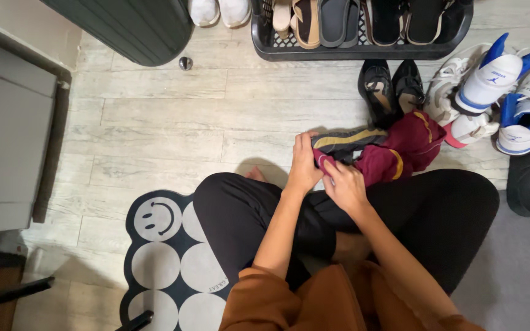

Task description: The person sits on the floor and cleans several pairs of shoes, including sneakers and flats, using a pink cloth.

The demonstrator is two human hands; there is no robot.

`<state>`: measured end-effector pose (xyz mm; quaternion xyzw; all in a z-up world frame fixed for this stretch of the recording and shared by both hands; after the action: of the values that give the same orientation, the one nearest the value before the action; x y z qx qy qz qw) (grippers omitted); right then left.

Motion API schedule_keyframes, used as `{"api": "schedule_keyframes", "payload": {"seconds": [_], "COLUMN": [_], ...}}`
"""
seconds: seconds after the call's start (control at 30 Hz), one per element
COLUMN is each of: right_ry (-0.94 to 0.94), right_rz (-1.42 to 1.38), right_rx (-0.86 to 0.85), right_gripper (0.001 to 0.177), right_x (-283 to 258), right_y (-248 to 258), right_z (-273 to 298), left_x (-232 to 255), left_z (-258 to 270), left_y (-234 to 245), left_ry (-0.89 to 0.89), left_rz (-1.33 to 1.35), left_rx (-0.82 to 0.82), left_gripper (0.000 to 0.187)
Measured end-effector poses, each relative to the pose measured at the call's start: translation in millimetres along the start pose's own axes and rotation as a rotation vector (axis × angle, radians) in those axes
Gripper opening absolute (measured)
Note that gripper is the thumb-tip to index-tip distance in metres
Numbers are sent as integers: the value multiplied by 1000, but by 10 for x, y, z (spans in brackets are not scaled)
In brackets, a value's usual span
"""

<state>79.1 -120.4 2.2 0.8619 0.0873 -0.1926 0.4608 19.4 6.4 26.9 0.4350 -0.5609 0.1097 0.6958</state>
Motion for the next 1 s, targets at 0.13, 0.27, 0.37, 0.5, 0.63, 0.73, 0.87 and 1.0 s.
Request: {"api": "schedule_keyframes", "payload": {"seconds": [0.13,0.27,0.37,0.5,0.63,0.73,0.87,1.0], "right_ry": [-291,-498,-606,-443,-451,-442,-535,-611], "right_rz": [-27,-173,-228,-133,-112,-79,-33,-24], "right_rx": [33,282,369,436,414,392,309,215], "right_gripper": [32,44,39,34,34,36,50,54], "right_x": [178,375,452,411,471,607,801,710], "right_y": [-42,34,8,30,-37,-128,-305,-254], "right_z": [-35,-3,69,88,174,259,385,238], "left_x": [-91,-273,-520,-906,-1140,-1088,-785,-490], "left_z": [-53,-122,-162,-149,-168,-173,-110,-72], "left_y": [-16,-73,-151,-258,-353,-313,-182,-52], "left_ry": [11,153,421,798,805,727,597,372], "left_rz": [23,81,72,13,58,91,74,112], "left_rx": [-8,51,71,23,40,71,55,78], "left_gripper": [77,77,79,87,92,90,81,76]}}
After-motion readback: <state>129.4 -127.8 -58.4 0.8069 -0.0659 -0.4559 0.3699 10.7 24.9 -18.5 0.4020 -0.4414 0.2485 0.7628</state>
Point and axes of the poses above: each hand's wrist, its own z-axis away from the middle knuckle, its own y-axis out of the back of the hand, x = y × z, the point moved 4 cm from there along -z, towards the middle knuckle, and after that the axes turned 14 degrees about y, right-handed, at the moved point
